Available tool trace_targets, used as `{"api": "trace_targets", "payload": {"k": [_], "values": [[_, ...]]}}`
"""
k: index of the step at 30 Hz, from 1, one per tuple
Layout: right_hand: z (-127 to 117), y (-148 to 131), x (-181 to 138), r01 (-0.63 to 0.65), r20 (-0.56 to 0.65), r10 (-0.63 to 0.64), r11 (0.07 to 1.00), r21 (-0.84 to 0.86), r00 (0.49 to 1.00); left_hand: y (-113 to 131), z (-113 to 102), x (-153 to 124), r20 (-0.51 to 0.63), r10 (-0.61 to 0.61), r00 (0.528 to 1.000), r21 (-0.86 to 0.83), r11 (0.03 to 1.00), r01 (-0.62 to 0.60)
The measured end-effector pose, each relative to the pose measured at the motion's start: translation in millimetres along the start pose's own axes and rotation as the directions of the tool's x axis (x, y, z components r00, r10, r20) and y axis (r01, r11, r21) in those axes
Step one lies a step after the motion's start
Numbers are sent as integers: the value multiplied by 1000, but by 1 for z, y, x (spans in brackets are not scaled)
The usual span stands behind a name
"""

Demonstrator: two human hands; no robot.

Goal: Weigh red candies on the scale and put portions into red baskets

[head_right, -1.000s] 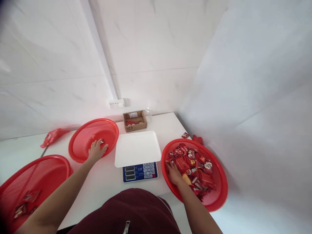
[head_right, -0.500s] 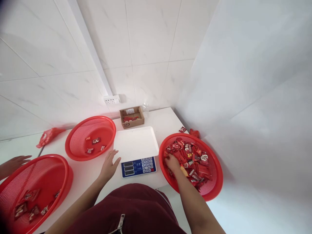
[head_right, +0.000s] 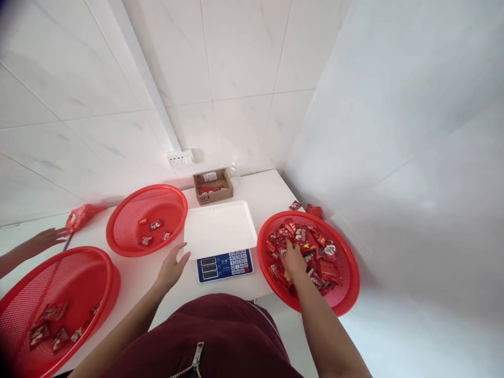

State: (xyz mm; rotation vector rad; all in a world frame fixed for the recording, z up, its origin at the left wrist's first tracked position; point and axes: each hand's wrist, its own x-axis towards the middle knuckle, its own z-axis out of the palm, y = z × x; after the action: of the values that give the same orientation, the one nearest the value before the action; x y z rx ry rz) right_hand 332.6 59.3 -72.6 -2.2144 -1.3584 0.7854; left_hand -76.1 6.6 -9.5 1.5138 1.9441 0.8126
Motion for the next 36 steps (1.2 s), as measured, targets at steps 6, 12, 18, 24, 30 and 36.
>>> {"api": "trace_targets", "payload": {"k": [6, 12, 18, 24, 30, 36], "values": [[1, -10, -6, -60, -7, 60, 997, -43, 998, 2, 2, 1, 14, 33, 999, -3, 999, -33], [-25, -45, -9, -55, -135, 98, 954, 295, 986, -5, -3, -2, 16, 29, 999, -3, 1000, -29], [-6, -141, -25, -97, 194, -106, 583, 806, 975, 2, 0, -4, 59, 48, 997, -1, 999, -49], [43, -164, -33, -115, 265, -85, 745, 657, 961, 2, -7, -11, 69, 39, 997, -6, 999, -38], [56, -147, -15, -137, 215, -4, 758, 638, 977, -15, -19, -24, 64, -11, 998, 4, 1000, 11], [70, -175, -9, -158, 332, -78, 764, 626, 940, -9, -17, -26, 83, -11, 996, 3, 1000, 10]]}}
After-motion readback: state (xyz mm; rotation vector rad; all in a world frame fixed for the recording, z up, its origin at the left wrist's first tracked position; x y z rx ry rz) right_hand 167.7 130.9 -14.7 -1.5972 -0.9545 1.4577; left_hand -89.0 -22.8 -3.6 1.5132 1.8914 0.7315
